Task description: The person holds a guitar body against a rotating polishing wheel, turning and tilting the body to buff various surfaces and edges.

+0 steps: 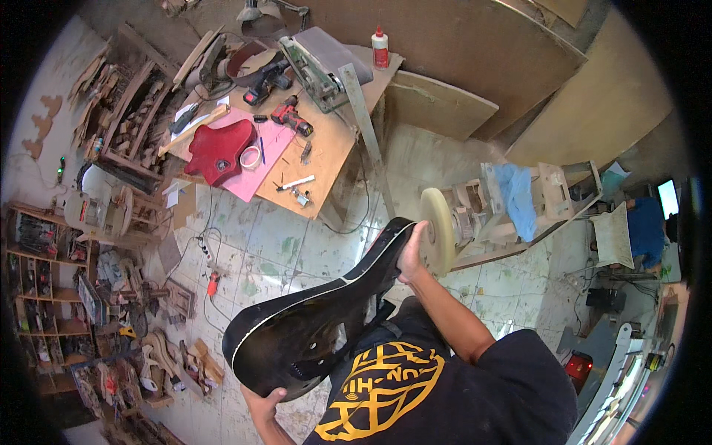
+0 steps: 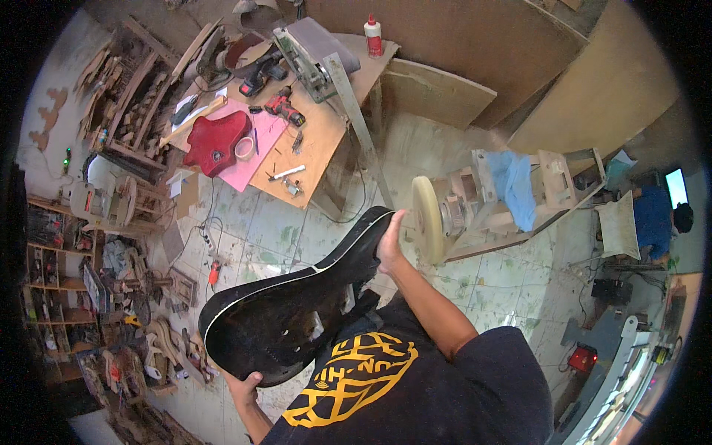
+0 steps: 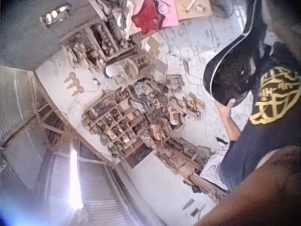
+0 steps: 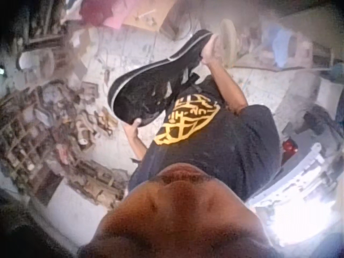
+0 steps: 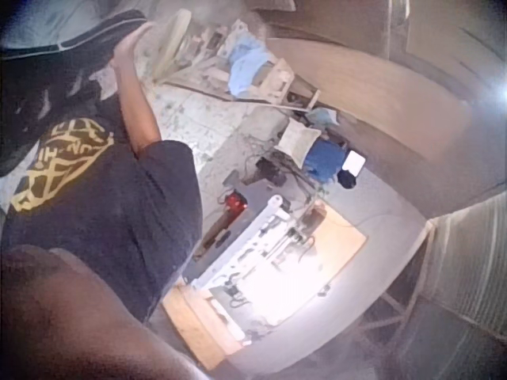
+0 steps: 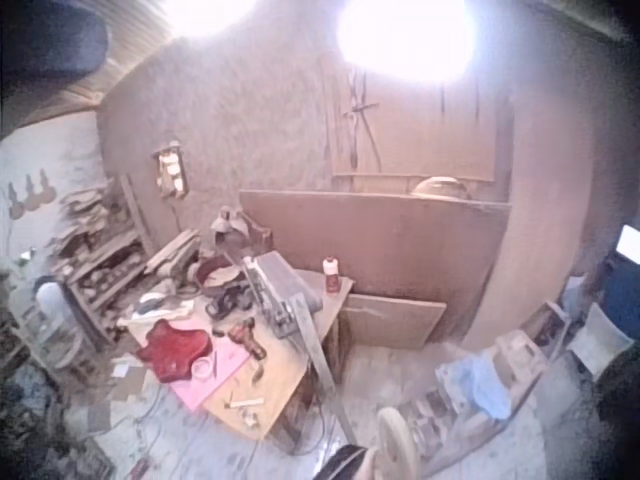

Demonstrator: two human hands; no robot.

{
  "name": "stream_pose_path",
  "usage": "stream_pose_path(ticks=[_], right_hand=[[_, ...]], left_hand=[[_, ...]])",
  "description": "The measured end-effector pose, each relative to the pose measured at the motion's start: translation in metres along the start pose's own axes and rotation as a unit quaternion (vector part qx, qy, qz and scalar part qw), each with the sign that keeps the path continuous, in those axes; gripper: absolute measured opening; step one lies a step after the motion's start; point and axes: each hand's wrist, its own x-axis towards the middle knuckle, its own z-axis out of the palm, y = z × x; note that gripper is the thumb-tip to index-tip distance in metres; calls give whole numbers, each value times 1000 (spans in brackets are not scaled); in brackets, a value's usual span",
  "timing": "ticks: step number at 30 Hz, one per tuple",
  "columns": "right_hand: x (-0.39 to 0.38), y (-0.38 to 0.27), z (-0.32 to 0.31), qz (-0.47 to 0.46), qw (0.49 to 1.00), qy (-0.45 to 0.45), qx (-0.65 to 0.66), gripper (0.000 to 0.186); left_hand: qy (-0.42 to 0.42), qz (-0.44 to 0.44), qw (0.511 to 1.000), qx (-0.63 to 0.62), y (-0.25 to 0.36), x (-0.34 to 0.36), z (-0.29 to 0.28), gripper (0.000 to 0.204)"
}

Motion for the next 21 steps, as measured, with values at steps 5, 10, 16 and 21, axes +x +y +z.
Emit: stream_pose_path(ticks=[5, 10, 16, 21], right_hand=[[-14, 29, -34, 132, 987, -82, -49, 108], [-54, 32, -91, 252, 966, -60, -14, 114], [-77, 27, -154, 272, 945, -120, -140, 107], [-87, 19, -192, 277, 929, -140, -200, 104]], left_hand=[[36, -31, 997, 57, 5, -69, 18, 63], [58, -64, 970, 225, -24, -145, 50, 47], [96, -95, 952, 276, -48, -219, 109, 37], [94, -120, 947, 283, -84, -269, 122, 33]])
